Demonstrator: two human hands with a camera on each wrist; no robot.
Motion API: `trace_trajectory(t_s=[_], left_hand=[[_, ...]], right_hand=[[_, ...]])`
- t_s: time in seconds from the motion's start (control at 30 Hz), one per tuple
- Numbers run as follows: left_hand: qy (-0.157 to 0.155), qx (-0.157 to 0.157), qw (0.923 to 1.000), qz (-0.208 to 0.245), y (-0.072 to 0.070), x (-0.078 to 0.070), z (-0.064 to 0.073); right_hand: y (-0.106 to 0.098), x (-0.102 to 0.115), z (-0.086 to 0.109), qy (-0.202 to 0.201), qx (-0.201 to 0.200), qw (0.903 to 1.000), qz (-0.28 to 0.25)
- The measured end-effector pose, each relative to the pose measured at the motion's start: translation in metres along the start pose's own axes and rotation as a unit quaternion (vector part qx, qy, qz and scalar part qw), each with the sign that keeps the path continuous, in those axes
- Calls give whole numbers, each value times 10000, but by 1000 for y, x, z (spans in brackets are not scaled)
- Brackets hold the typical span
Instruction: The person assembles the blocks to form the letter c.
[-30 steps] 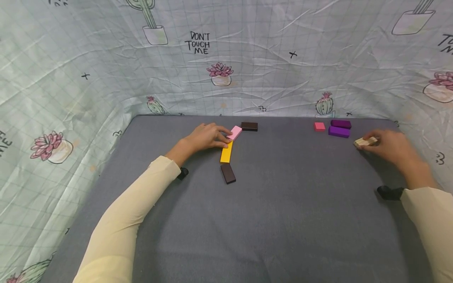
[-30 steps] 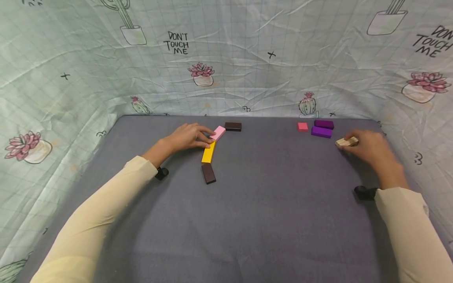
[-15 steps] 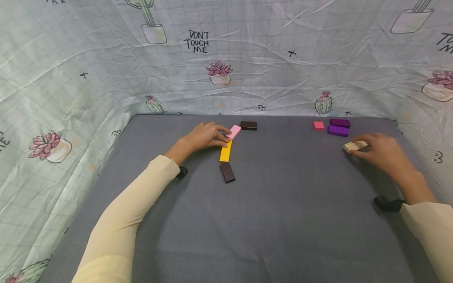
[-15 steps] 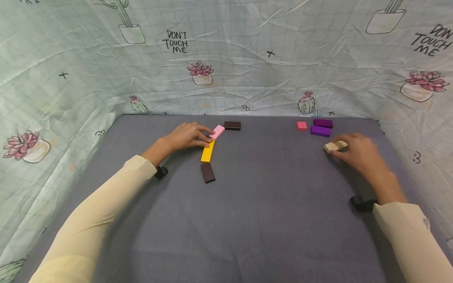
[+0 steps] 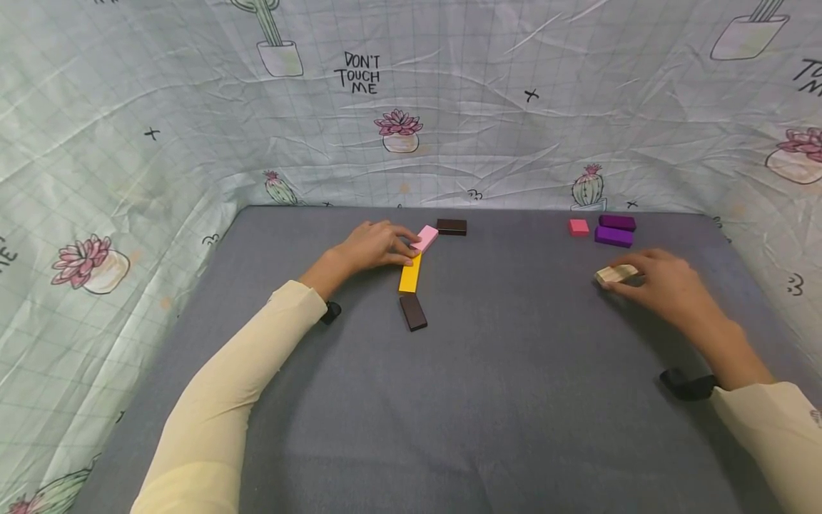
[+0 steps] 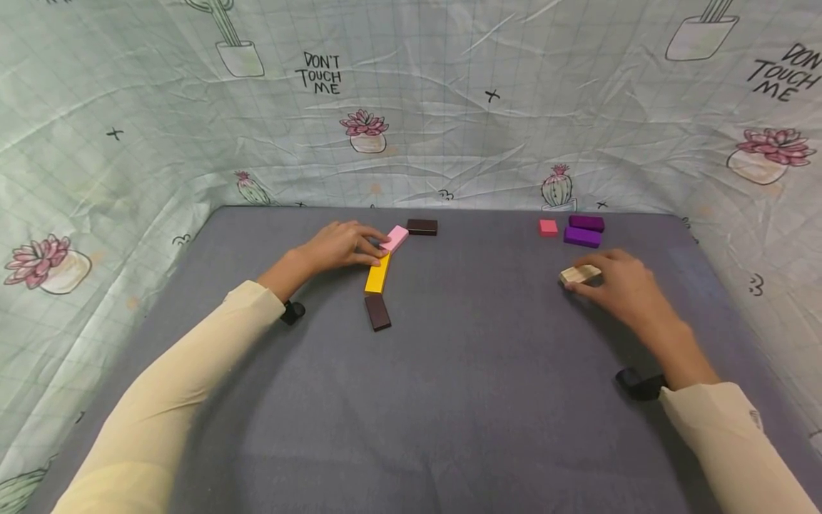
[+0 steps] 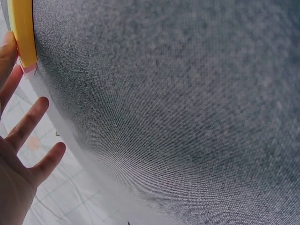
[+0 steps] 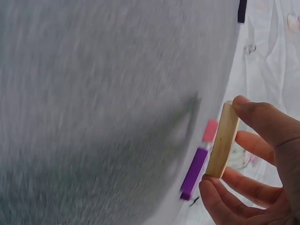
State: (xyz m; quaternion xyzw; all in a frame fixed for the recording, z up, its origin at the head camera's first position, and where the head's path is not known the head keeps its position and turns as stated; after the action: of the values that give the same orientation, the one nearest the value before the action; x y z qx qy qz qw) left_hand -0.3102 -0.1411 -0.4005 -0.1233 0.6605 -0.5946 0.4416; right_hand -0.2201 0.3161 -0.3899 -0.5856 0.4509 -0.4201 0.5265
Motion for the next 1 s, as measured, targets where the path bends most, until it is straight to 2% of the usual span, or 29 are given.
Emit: trace_trajectory(t_s=[0.13,0.37,0.53,1.0], left_hand=[[-18,-7,10000,-28,0,1,-1],[-84,1,10000,16,0,2,-1],[-86,22,10000,8,0,1,-1],[-86,35,9999,67,1,2,0]], right_hand=[[-1,14,1,-71,127,9999,1],[-3,44,4,-255,-25,9995,-175],[-4,61,6,-293,110,9991,-301],[-9,88,8,-468,23,9978,-460]])
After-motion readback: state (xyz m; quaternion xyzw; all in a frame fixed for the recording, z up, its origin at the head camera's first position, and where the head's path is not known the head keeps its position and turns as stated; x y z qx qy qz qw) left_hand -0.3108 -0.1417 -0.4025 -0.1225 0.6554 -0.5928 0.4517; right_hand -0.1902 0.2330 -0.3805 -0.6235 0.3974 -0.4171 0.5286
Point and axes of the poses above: each hand's wrist, its own z-axis away from the middle knuckle, its own y-axis out of the palm, x = y × z, the point moved 4 cm from there along -z, towards the middle knuckle, and after that the axes turned 15 degrees about z, right-handed, at the moved point
